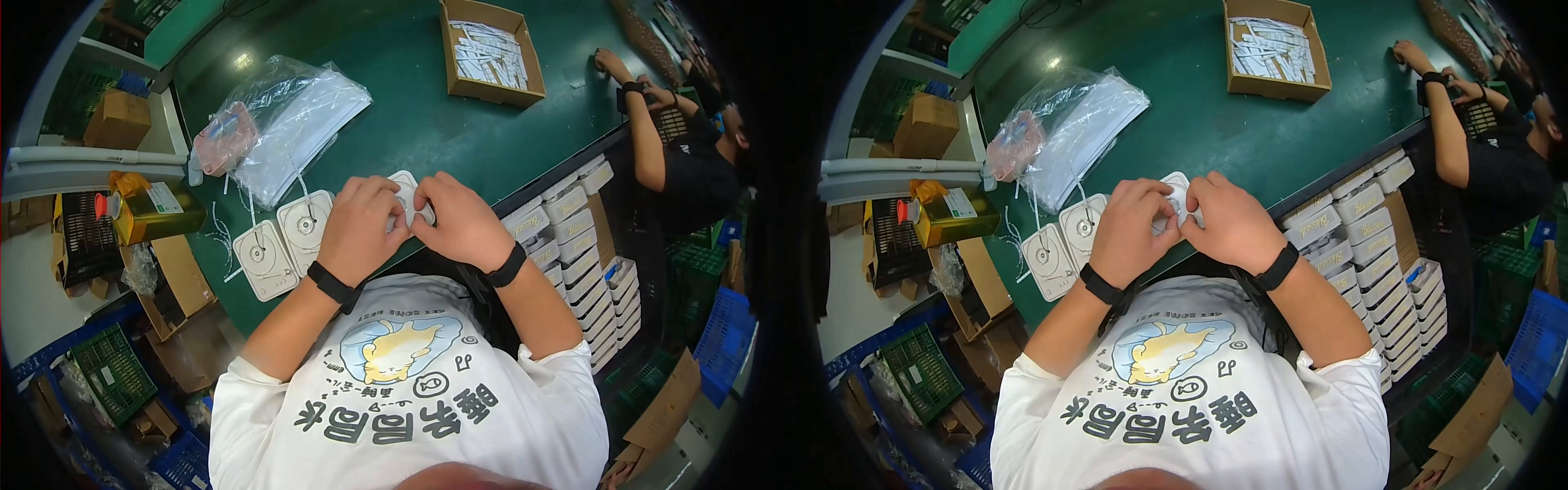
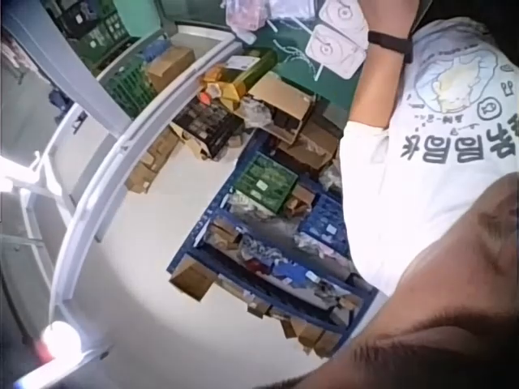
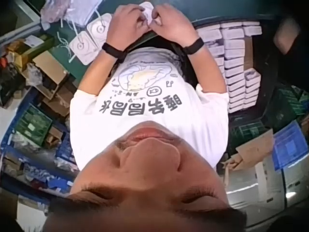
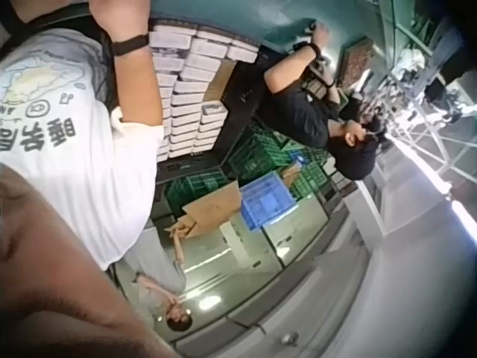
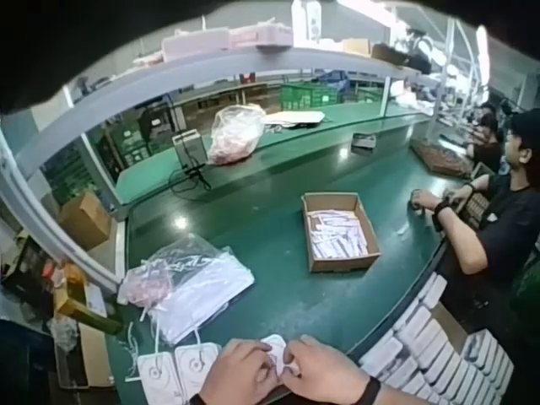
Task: The person assembles a device by pressing a light strip into the groove of a plastic housing and fitting a white cover over it. They apply a strip of tape to the cover, press it down, and place the completed unit into a crate before repeating the process.
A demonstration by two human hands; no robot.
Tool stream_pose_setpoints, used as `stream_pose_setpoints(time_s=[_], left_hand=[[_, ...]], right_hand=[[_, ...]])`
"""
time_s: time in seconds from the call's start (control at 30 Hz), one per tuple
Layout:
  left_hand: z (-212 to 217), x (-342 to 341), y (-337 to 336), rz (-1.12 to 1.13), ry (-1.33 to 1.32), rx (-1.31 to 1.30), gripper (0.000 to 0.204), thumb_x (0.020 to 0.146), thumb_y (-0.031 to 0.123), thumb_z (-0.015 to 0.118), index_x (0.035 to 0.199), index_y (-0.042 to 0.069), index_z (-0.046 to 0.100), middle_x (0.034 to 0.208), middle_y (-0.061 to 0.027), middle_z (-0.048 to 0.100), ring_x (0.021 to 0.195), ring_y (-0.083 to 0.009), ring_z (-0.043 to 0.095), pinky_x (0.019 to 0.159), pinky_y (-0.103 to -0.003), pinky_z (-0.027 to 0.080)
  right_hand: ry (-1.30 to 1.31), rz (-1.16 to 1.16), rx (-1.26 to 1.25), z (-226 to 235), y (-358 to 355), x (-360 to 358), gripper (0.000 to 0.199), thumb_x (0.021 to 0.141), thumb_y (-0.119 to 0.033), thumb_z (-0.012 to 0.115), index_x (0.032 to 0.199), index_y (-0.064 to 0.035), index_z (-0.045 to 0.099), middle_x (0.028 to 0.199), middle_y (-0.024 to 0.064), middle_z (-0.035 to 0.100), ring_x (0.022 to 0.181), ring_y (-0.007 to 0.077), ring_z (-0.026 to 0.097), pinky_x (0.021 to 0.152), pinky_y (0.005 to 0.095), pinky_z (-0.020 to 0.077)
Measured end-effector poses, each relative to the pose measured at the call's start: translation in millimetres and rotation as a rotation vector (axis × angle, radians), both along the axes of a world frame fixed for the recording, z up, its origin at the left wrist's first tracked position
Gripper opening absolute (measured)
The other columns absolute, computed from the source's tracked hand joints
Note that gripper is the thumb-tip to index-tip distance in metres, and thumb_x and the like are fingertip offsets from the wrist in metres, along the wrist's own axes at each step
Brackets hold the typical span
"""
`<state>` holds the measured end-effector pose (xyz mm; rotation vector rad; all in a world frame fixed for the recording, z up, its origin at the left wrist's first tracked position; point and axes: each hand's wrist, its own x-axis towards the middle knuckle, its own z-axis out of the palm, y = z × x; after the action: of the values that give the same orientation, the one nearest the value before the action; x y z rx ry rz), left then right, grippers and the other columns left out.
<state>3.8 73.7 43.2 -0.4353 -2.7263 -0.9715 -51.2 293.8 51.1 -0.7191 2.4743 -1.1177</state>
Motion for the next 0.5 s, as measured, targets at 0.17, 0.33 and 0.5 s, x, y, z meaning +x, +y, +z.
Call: stream_pose_setpoints(time_s=[0.17,0.33,0.5], left_hand=[[3.6,-48.2,-32.7,-0.166,-0.219,0.134,0.052,0.075,0.011,0.095,0.119,0.004,0.068,0.119,-0.0186,0.067,0.119,-0.0440,0.065,0.104,-0.049,0.056],[17.0,-30.6,-33.9,-0.094,-0.210,-0.164,0.079,0.070,0.020,0.105,0.136,-0.001,0.066,0.130,-0.0211,0.068,0.123,-0.0442,0.067,0.107,-0.052,0.058],[28.7,-17.2,-22.7,-0.316,-0.049,-0.204,0.083,0.085,0.021,0.094,0.156,-0.002,0.057,0.146,-0.0251,0.067,0.129,-0.0485,0.068,0.111,-0.056,0.056]], right_hand=[[0.107,-0.026,0.011,-12.1,-1.1,4.0,0.024,0.090,-0.018,0.080,0.107,-0.0046,0.069,0.110,0.0215,0.068,0.101,0.0469,0.070,0.086,0.0553,0.0584],[0.034,0.004,0.065,-13.8,-20.5,-9.9,0.037,0.091,-0.024,0.079,0.116,0.0031,0.075,0.120,0.0297,0.074,0.109,0.0506,0.075,0.097,0.0570,0.0620],[-0.056,0.056,0.042,-0.7,-7.5,-7.9,0.062,0.088,-0.027,0.083,0.142,-0.0014,0.067,0.146,0.0273,0.066,0.130,0.0493,0.070,0.104,0.0578,0.0602]])
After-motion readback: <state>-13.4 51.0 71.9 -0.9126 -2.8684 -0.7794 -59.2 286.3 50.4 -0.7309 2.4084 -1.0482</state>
